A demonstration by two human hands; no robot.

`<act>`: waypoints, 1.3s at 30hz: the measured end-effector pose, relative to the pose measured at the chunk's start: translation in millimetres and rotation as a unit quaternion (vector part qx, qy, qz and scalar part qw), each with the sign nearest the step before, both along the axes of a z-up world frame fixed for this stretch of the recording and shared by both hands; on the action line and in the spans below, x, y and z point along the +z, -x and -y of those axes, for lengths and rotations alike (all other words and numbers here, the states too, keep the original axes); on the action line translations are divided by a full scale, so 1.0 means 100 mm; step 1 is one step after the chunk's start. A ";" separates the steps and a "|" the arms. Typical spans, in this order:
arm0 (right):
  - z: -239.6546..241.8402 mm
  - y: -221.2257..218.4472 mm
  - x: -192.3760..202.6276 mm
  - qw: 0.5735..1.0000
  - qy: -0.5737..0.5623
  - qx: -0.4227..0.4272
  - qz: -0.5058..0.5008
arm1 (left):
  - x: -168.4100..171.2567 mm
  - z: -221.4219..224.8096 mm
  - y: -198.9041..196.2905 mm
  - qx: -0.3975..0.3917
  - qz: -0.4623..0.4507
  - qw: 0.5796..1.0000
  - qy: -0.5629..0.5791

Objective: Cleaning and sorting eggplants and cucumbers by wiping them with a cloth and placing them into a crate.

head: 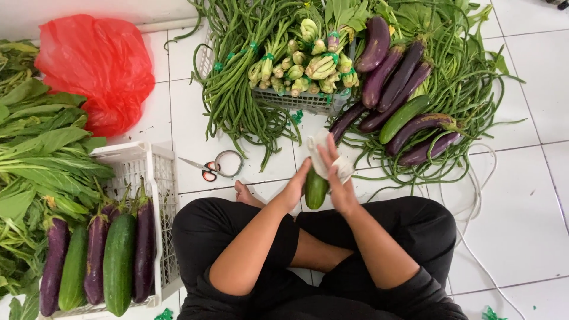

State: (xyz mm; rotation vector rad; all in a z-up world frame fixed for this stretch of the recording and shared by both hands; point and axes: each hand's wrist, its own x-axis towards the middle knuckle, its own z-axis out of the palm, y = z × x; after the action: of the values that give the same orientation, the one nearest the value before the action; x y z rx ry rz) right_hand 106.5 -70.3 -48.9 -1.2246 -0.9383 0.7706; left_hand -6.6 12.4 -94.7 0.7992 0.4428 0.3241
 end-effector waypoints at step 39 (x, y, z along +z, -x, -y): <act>-0.01 0.25 0.33 0.905 0.266 -0.309 -0.125 | 0.29 -0.19 -0.05 0.129 -0.168 0.974 -0.080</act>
State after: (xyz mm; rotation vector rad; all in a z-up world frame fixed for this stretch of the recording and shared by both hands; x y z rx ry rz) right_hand 81.1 -69.7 -16.3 -1.7283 -0.0833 0.6552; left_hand -1.2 31.3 -65.6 0.9599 0.8508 0.4734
